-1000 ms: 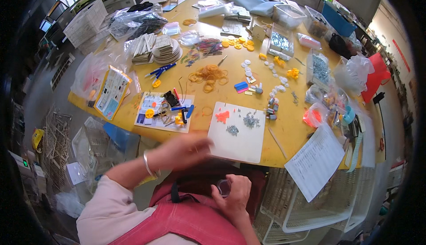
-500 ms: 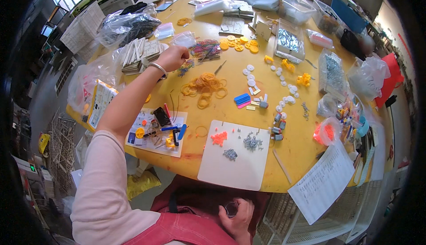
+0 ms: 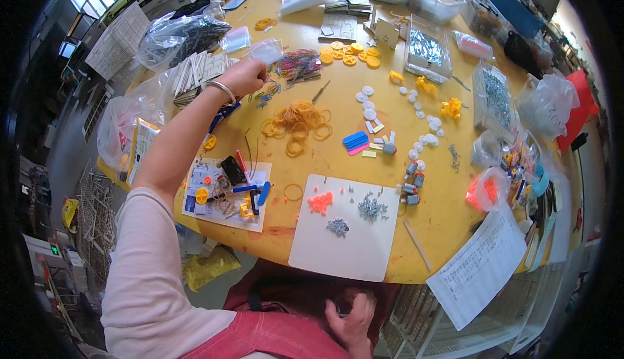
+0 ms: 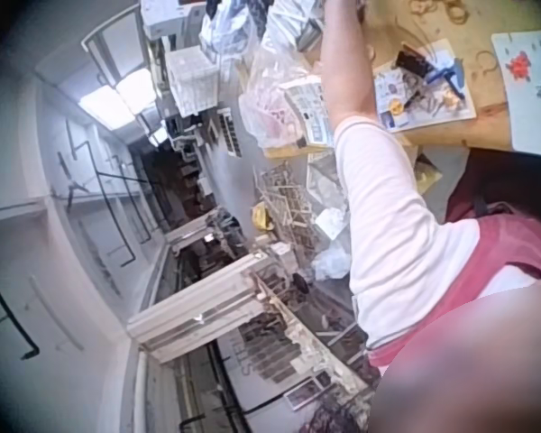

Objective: The person sorts and assembles small craft components on a cluttered worktable. They use a wooden stick to move orange and silver pieces on a white card, then handle yellow circular parts and place them into a small plastic bag. The person also picks up and organizes various small items across the table.

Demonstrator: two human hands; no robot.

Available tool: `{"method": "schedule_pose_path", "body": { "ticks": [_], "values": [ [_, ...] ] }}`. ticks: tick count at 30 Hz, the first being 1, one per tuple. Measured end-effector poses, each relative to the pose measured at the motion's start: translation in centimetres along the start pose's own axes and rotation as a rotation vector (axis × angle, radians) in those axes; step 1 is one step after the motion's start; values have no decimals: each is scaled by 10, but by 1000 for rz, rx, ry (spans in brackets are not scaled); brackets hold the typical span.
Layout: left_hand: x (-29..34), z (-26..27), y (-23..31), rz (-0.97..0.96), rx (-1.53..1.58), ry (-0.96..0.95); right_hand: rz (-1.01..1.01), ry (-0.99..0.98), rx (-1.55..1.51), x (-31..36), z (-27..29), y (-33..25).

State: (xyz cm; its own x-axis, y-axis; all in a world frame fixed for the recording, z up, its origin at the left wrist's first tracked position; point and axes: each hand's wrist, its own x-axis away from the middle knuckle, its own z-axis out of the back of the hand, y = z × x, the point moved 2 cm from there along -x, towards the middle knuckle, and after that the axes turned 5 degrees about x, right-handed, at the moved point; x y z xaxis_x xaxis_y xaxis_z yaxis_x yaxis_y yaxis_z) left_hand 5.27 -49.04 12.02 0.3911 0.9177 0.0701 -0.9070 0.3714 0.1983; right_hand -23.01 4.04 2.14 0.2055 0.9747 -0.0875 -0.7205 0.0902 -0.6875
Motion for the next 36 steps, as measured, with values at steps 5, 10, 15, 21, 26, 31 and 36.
{"method": "schedule_pose_path", "body": {
  "ticks": [5,10,15,21,26,31,36],
  "values": [
    [15,11,-2,-49,13,-16,24,14,-18,0,-1,2],
    [32,14,4,-57,68,18,22,-12,-28,-1,-2,1],
    [46,16,3,-113,129,-60,10,-3,-21,-1,1,-2],
    [58,-1,-5,-94,310,-159,-6,-43,-15,1,0,-2],
    [60,-15,-4,-188,251,-33,12,-18,-28,2,-1,-1],
    [57,-22,-2,-160,269,9,-1,-15,-28,2,-1,-3],
    [56,-27,-1,-123,347,5,20,-3,-28,3,1,-8]
  ]
}}
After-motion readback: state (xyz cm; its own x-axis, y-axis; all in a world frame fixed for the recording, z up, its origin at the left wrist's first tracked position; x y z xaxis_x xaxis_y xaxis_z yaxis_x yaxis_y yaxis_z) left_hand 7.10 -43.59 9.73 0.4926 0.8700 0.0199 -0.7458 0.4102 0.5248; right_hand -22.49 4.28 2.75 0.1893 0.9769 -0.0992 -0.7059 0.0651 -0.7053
